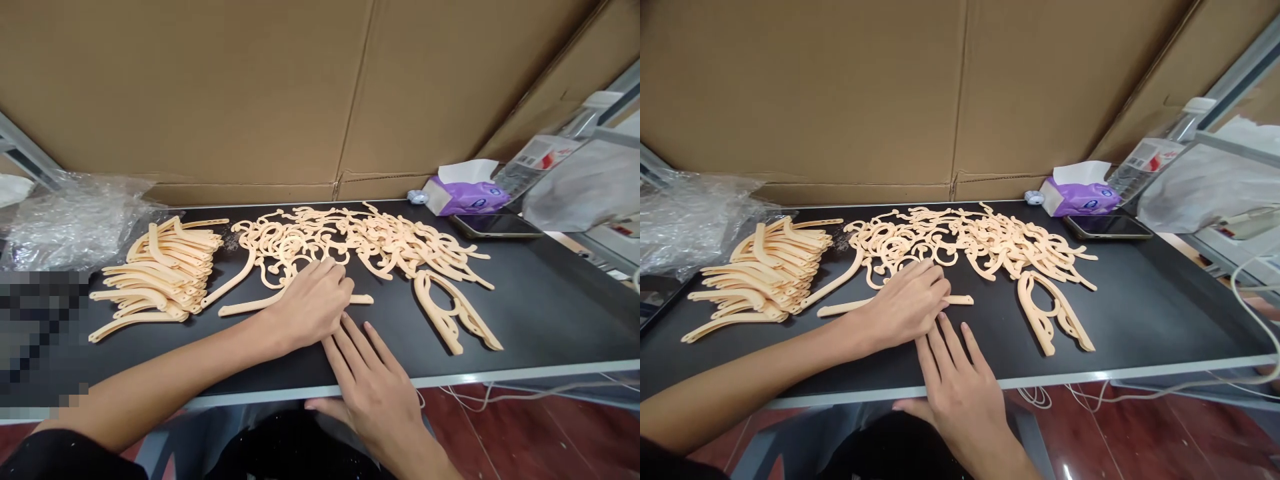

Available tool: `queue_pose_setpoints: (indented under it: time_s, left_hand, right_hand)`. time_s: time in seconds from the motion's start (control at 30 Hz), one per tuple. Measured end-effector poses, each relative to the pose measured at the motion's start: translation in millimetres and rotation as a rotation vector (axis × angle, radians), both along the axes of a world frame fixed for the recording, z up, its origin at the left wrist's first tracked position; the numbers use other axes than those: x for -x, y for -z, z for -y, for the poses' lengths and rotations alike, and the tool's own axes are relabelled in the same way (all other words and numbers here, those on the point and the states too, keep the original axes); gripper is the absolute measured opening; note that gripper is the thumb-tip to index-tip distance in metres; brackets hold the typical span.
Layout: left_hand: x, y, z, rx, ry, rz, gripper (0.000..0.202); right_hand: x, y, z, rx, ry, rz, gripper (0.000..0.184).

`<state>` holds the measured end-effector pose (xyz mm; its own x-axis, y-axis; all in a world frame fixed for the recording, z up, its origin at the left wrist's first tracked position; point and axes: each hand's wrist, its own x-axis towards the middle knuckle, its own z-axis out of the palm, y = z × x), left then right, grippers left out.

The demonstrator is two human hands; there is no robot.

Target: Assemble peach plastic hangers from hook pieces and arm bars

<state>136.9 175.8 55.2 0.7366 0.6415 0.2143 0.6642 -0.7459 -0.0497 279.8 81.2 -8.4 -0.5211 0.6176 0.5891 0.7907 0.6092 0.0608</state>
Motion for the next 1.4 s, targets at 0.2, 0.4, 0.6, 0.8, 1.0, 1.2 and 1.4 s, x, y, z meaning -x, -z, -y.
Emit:
queue_pose_setpoints:
  time_s: [0.2, 0.4, 0.6, 0.8, 1.0, 1.2, 1.4]
  left_hand:
    - [23, -1.8, 26, 0.045, -0.060, -0.017, 0.012]
    - [30, 12.3, 41, 0.021, -0.085, 0.045, 0.014]
    - [30, 19.4, 44, -0.047, -0.074, 0.084, 0.015]
    - [30, 19.9, 42, -0.049, -0.054, 0.101, 0.013]
    - [31, 22.9, 39, -0.068, -0.047, 0.128, 0.014]
    - [32, 24.0, 36, -0.114, -0.038, 0.193, 0.022]
    - [32, 24.1, 35, -0.142, -0.035, 0.229, 0.023]
  right_hand:
    - [-22, -19.2, 3, 0.114, -0.368, -0.420, 0.021]
    - [-51, -52.4, -70, -0.079, 0.129, -0.312, 0.014]
    - [-51, -54.1, -133, 0.096, 0.469, 0.246, 0.040]
    - [-55, -39.6, -133, 0.066, 0.414, 0.232, 0.034]
    - [-65, -40.1, -133, 0.037, 0.456, 0.087, 0.034]
    - [-72, -45.9, -133, 0.161, 0.543, -0.110, 0.023]
    - [-72, -52.1, -131, 0.181, 0.556, -0.186, 0.032]
